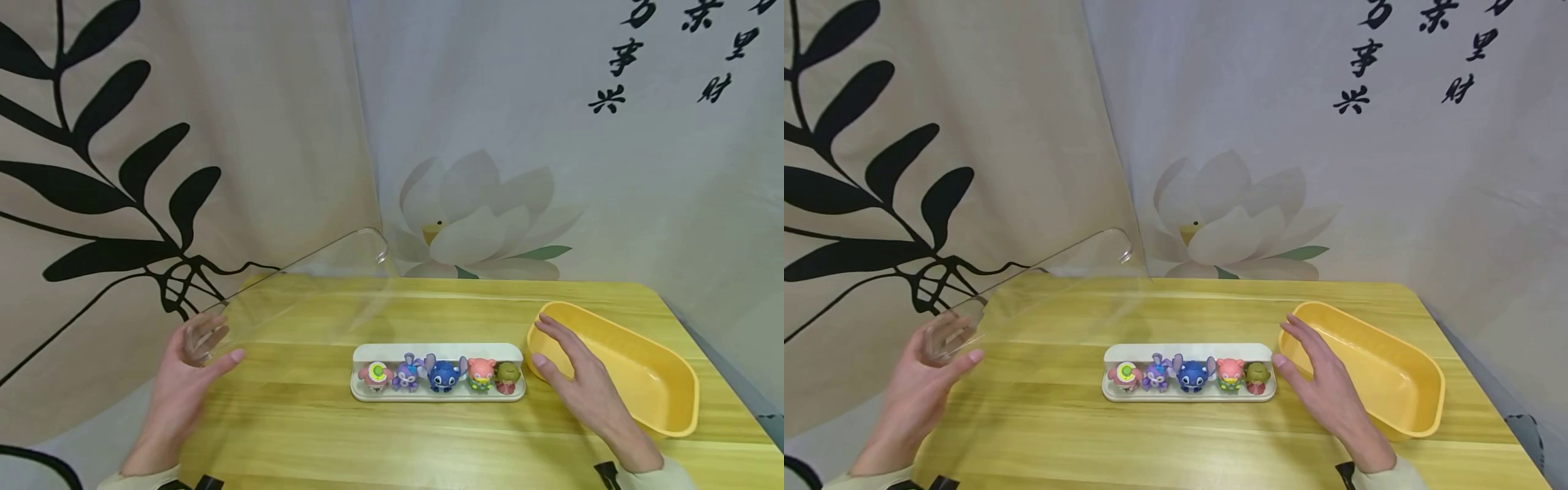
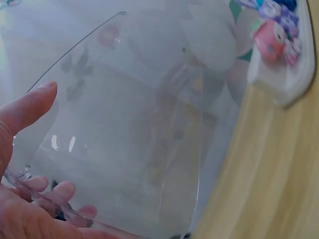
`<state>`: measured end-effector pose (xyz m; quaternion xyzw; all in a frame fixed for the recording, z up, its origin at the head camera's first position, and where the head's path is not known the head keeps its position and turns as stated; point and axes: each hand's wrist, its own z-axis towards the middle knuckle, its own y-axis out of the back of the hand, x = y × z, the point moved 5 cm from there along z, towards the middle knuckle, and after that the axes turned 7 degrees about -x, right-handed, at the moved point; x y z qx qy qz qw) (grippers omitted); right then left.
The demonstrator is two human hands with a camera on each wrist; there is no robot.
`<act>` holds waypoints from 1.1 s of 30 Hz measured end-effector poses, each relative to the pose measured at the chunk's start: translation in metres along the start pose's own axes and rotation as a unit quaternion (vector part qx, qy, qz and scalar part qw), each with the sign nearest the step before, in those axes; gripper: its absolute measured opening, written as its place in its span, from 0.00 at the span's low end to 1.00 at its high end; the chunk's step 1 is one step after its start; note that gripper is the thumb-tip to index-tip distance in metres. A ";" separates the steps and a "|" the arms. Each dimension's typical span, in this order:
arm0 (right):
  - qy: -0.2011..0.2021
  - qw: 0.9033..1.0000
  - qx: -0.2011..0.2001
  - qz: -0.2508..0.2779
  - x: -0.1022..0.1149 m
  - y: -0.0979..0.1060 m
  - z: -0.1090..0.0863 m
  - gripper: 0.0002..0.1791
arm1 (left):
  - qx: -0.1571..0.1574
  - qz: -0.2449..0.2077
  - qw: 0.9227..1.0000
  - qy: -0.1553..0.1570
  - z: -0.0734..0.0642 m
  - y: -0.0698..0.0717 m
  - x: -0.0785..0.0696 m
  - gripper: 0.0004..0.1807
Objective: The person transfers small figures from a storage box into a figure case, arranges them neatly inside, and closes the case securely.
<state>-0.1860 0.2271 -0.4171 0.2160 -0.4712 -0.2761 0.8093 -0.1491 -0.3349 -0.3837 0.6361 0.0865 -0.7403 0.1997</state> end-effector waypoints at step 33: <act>0.027 0.996 -0.026 0.078 0.055 0.006 0.020 0.44 | 0.119 0.043 0.992 -0.016 -0.019 -0.100 -0.054 0.52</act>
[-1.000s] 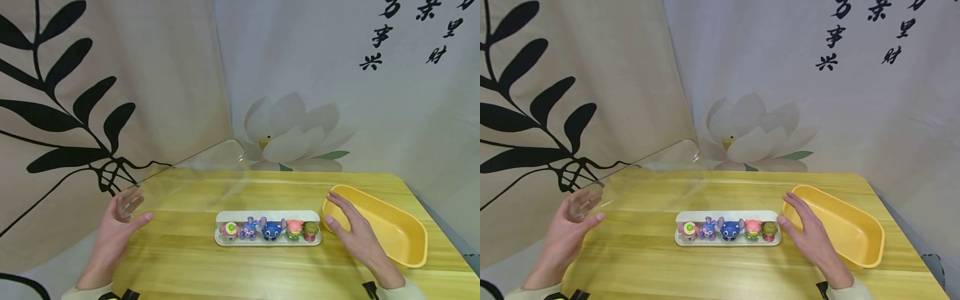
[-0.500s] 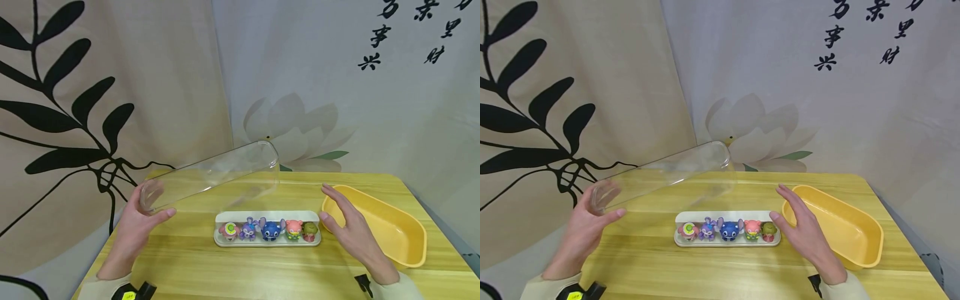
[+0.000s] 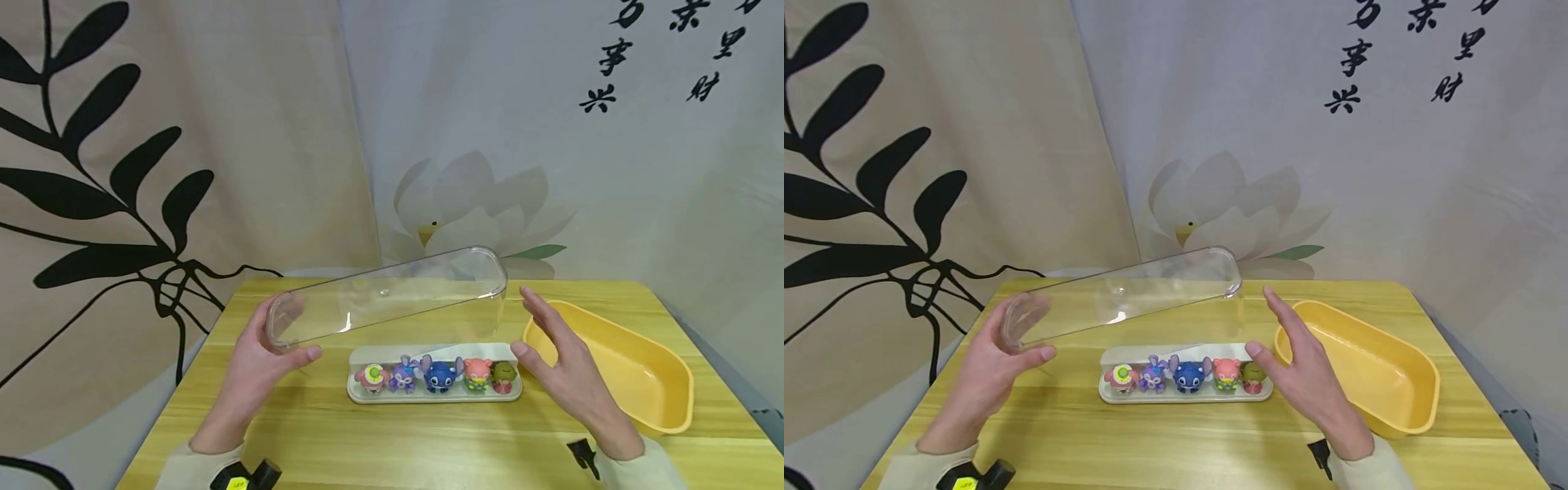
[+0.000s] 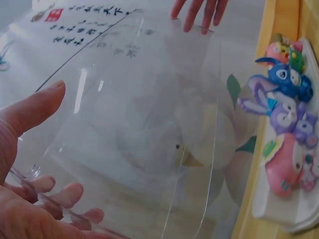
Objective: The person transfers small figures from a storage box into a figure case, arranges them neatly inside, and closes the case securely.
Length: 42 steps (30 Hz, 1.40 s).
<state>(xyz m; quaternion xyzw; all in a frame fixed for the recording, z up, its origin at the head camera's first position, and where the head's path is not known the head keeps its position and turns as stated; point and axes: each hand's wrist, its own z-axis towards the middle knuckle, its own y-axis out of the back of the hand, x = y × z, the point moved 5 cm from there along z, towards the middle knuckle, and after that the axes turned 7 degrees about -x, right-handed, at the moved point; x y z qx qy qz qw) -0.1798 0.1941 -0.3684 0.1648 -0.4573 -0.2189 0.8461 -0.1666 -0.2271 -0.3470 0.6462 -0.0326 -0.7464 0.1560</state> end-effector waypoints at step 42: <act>-0.039 0.997 0.032 0.056 -0.028 -0.007 -0.012 0.46 | 0.082 0.045 0.996 -0.012 0.005 -0.050 0.010 0.50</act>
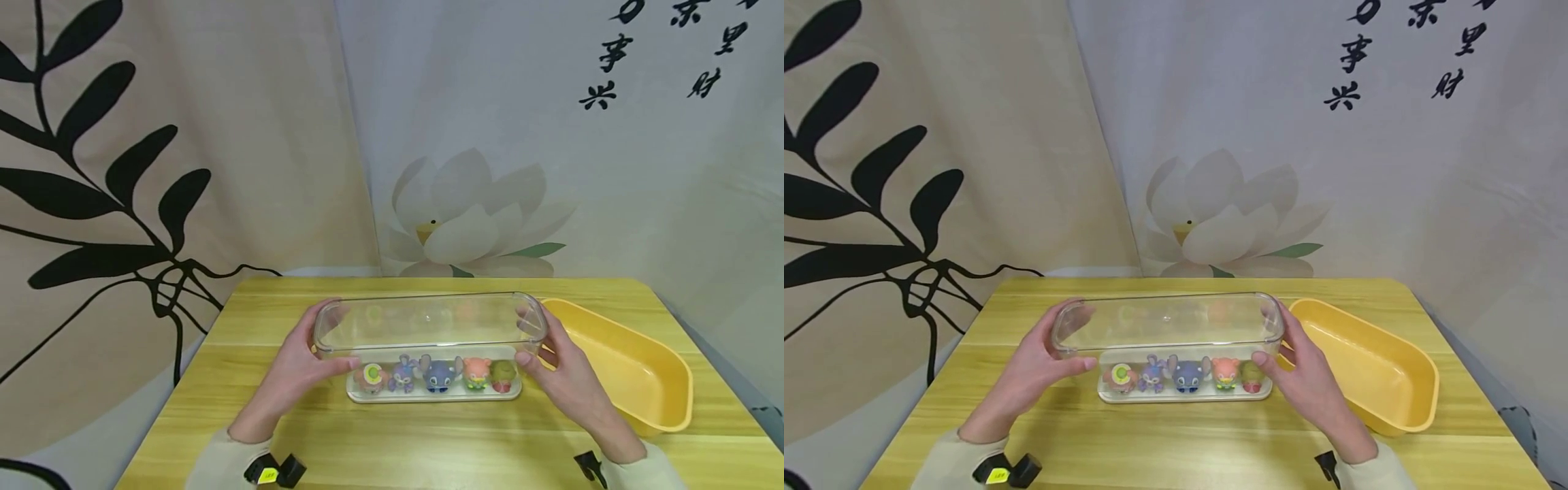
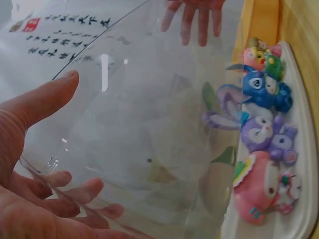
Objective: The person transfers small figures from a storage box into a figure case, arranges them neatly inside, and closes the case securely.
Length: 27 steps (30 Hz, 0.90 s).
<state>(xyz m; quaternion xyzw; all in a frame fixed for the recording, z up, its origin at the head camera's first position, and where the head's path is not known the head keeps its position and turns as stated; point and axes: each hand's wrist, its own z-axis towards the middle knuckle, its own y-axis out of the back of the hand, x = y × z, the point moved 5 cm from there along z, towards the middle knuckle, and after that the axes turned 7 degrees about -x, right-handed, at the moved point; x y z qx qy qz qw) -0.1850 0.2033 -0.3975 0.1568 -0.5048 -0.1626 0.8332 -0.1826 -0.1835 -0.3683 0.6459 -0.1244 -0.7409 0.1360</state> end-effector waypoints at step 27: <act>-0.040 0.999 0.023 0.006 -0.037 -0.007 -0.003 0.44 | 0.024 -0.013 1.000 0.015 0.021 -0.028 0.036 0.52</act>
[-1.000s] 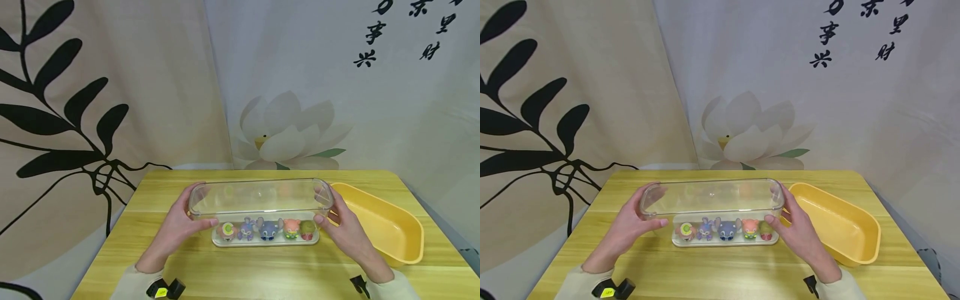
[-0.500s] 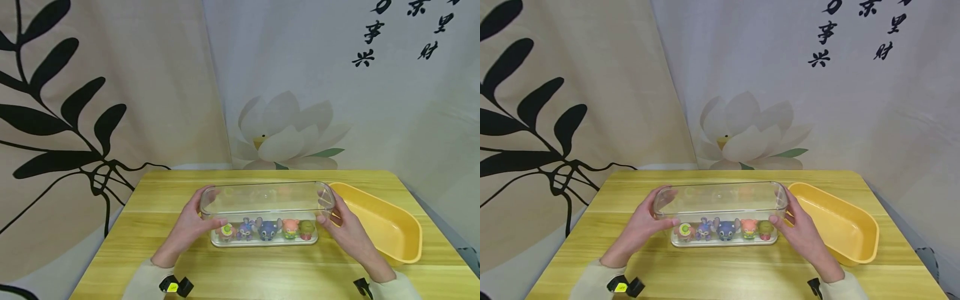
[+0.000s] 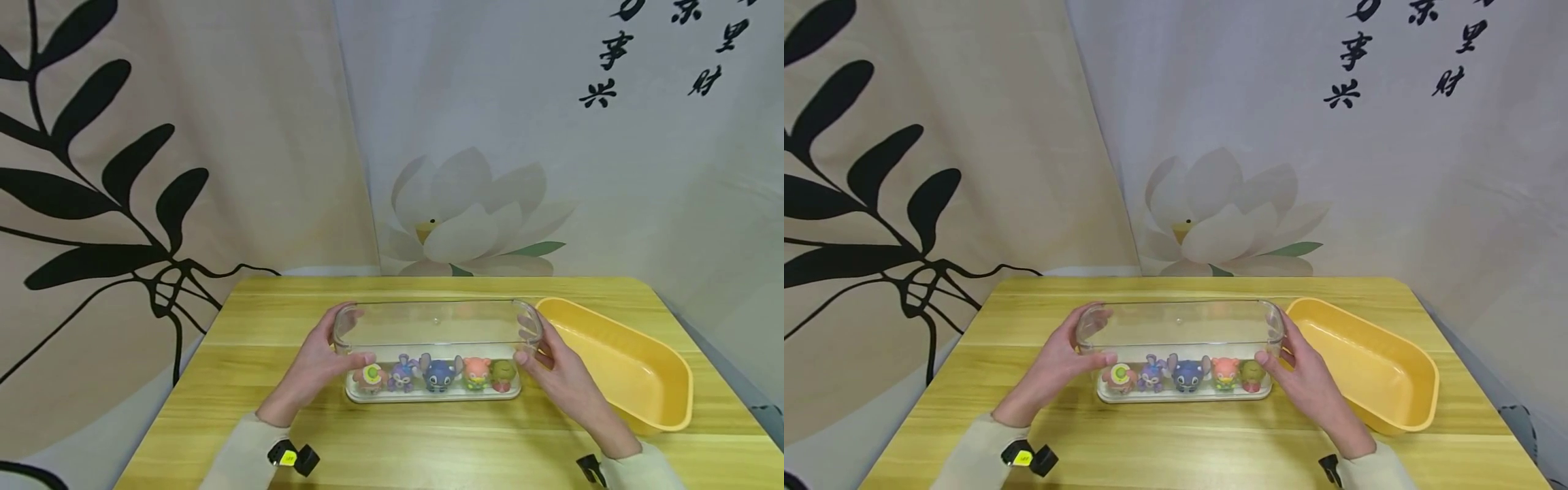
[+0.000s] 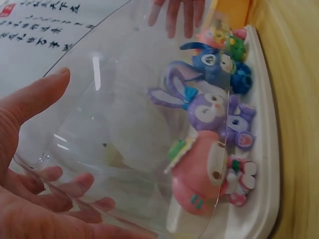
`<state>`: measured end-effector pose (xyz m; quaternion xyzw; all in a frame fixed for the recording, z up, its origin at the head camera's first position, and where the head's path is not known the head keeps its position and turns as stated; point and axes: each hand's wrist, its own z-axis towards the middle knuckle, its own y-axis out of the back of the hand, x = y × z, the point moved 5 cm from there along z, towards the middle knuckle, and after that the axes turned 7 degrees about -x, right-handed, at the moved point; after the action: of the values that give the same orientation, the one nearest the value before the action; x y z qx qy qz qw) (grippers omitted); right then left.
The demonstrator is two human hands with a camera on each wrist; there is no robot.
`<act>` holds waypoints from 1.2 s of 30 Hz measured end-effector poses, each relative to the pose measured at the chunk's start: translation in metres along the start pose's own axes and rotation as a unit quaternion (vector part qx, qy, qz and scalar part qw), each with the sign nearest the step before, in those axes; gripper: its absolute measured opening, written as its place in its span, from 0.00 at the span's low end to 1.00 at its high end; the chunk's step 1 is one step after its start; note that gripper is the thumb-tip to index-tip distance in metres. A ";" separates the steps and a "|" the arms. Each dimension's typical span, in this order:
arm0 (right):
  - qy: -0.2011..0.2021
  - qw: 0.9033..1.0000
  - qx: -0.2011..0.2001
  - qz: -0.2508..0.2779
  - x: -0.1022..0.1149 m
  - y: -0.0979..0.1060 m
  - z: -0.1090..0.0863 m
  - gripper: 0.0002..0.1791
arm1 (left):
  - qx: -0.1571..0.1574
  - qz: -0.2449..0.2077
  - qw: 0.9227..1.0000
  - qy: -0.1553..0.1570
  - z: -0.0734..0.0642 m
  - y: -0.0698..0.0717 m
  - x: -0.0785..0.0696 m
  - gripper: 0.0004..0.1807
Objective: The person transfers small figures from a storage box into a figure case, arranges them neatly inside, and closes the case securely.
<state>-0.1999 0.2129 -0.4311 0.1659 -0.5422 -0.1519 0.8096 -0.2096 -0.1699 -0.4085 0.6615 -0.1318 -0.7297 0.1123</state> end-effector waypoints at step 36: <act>-0.043 0.993 0.035 -0.103 -0.013 -0.006 -0.002 0.47 | 0.051 0.017 0.999 0.006 0.009 -0.007 0.041 0.55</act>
<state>-0.2030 0.2134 -0.4451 0.2418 -0.5617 -0.2224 0.7593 -0.2224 -0.1772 -0.4483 0.6681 -0.1794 -0.7164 0.0912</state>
